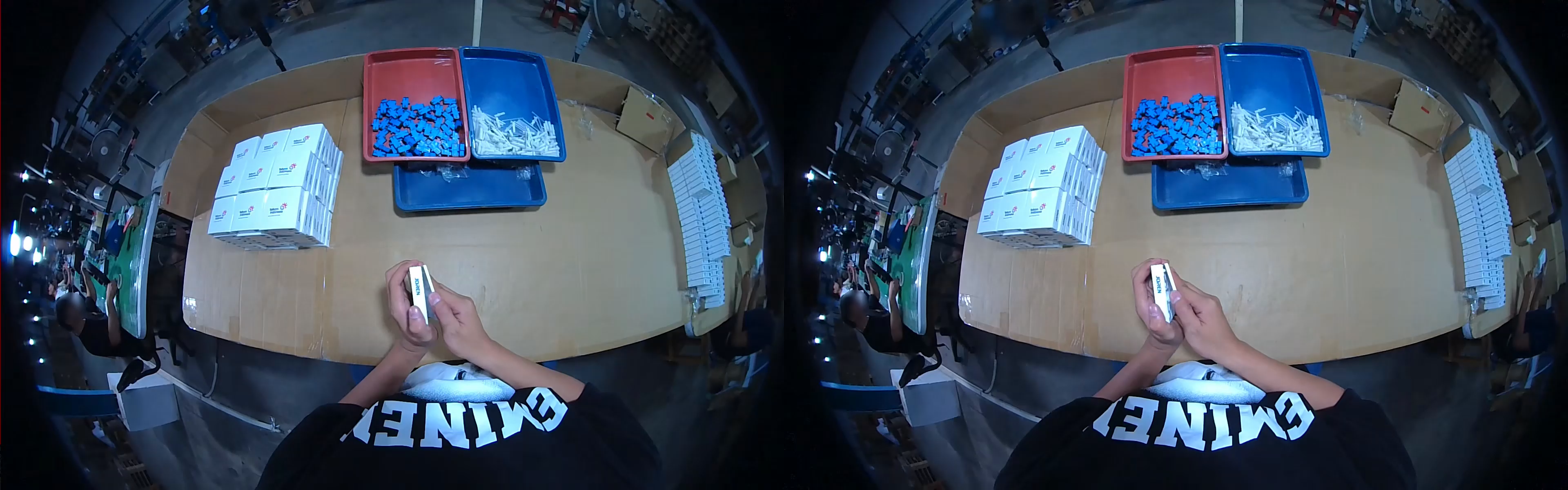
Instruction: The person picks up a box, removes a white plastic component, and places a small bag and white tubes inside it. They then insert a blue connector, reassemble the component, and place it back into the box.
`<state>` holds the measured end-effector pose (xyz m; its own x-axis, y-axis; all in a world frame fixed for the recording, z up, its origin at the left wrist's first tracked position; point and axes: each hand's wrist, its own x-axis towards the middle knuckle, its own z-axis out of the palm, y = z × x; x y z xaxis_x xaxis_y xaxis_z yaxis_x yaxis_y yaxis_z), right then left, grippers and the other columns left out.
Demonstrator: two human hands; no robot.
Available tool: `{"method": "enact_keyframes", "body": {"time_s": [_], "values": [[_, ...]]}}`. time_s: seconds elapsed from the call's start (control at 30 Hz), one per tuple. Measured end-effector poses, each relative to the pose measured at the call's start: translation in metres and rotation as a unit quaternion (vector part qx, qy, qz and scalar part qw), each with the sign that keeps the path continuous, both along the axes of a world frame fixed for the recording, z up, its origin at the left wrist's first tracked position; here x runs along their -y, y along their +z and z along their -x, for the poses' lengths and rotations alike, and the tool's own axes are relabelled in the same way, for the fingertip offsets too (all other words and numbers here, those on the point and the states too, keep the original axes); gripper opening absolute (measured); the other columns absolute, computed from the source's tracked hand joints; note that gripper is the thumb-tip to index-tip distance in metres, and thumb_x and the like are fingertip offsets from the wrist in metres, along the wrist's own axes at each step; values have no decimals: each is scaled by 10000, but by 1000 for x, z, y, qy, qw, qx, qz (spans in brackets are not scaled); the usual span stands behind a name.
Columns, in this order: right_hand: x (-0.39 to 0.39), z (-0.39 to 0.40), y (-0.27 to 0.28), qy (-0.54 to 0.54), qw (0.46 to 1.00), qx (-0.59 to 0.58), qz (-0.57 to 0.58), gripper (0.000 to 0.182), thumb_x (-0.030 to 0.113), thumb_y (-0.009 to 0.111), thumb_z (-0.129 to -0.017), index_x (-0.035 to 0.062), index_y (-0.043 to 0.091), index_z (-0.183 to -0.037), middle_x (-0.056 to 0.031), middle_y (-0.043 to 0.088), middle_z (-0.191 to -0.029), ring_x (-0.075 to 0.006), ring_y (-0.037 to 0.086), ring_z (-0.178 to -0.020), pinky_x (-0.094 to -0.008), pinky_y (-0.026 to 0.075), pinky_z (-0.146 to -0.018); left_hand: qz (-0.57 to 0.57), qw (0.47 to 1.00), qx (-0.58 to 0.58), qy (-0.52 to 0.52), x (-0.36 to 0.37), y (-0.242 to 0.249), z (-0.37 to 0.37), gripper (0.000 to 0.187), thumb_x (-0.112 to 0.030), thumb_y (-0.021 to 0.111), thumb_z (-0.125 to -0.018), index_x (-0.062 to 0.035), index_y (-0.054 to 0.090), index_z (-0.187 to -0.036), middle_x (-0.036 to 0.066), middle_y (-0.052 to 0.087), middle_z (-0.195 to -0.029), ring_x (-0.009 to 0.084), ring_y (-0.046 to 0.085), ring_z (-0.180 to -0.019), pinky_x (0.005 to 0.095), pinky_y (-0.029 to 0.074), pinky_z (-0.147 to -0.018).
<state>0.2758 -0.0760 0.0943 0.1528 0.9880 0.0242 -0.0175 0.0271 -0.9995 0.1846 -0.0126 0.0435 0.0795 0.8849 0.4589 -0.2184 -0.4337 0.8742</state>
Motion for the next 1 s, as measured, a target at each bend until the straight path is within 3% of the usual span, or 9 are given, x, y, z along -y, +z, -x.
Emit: {"method": "enact_keyframes", "body": {"time_s": [0.1,0.23,0.3,0.4,0.47,0.53,0.67,0.8,1.0], "values": [[-3,-3,-10,-13,998,-54,42,460,213,498,-1112,5,494,-1523,-124,679,-1211,-156,634,-1076,-301,510,-942,22,997,-70,-1,-1,3,0,763,-540,414,-950,103,487,-1355,236,503,-1303,320,544,-1165,440,437,-1016],[-7,-22,-5,-20,978,-174,116,480,292,485,-1126,18,510,-1519,-111,659,-1261,-151,612,-1117,-293,492,-983,2,993,-82,-90,-5,3,1,976,-617,498,-983,81,197,-1595,246,434,-1455,356,451,-1354,475,343,-1155],[-5,-32,-19,-17,986,-130,107,494,309,473,-1129,15,503,-1525,-133,655,-1274,-166,615,-1149,-313,489,-1000,1,985,-143,-99,-3,-8,6,1004,-630,492,-1014,35,80,-1642,237,437,-1475,343,458,-1366,457,354,-1160],[-2,-41,-15,29,989,8,145,562,350,538,-1090,12,481,-1535,-195,608,-1358,-265,599,-1255,-378,482,-1054,117,978,-59,-164,1,-6,6,900,-590,436,-1063,-12,88,-1659,208,460,-1461,314,493,-1332,413,389,-1132],[2,-40,-10,-69,937,340,-31,695,388,666,-991,15,460,-1539,-238,530,-1455,-377,542,-1332,-451,459,-1102,262,940,19,-216,0,-4,8,834,-638,311,-1074,-48,187,-1650,167,505,-1463,279,531,-1329,404,425,-1118],[2,-44,-9,-45,936,339,-86,759,407,712,-934,18,461,-1535,-243,492,-1494,-411,510,-1358,-489,440,-1121,368,903,76,-209,2,5,2,780,-651,214,-1089,-81,341,-1605,125,579,-1426,234,605,-1271,405,485,-1084],[-4,-54,-24,21,910,355,-214,858,446,784,-835,26,478,-1517,-242,480,-1521,-444,477,-1397,-567,401,-1150,483,829,81,-268,8,19,4,676,-615,226,-1104,-102,460,-1476,105,614,-1360,219,633,-1230,400,526,-1038],[-5,-61,-29,15,901,368,-229,841,475,787,-827,18,514,-1478,-245,499,-1512,-448,490,-1394,-592,382,-1160,502,806,95,-300,14,18,3,656,-619,247,-1101,-105,477,-1439,99,627,-1321,220,636,-1224,390,533,-1019],[-12,-59,-36,-9,899,316,-302,842,505,800,-816,-75,564,-1379,-281,591,-1408,-480,607,-1258,-545,477,-1085,514,801,99,-292,19,26,2,647,-618,276,-1099,-106,478,-1439,92,632,-1288,217,644,-1187,391,536,-1011]]}}
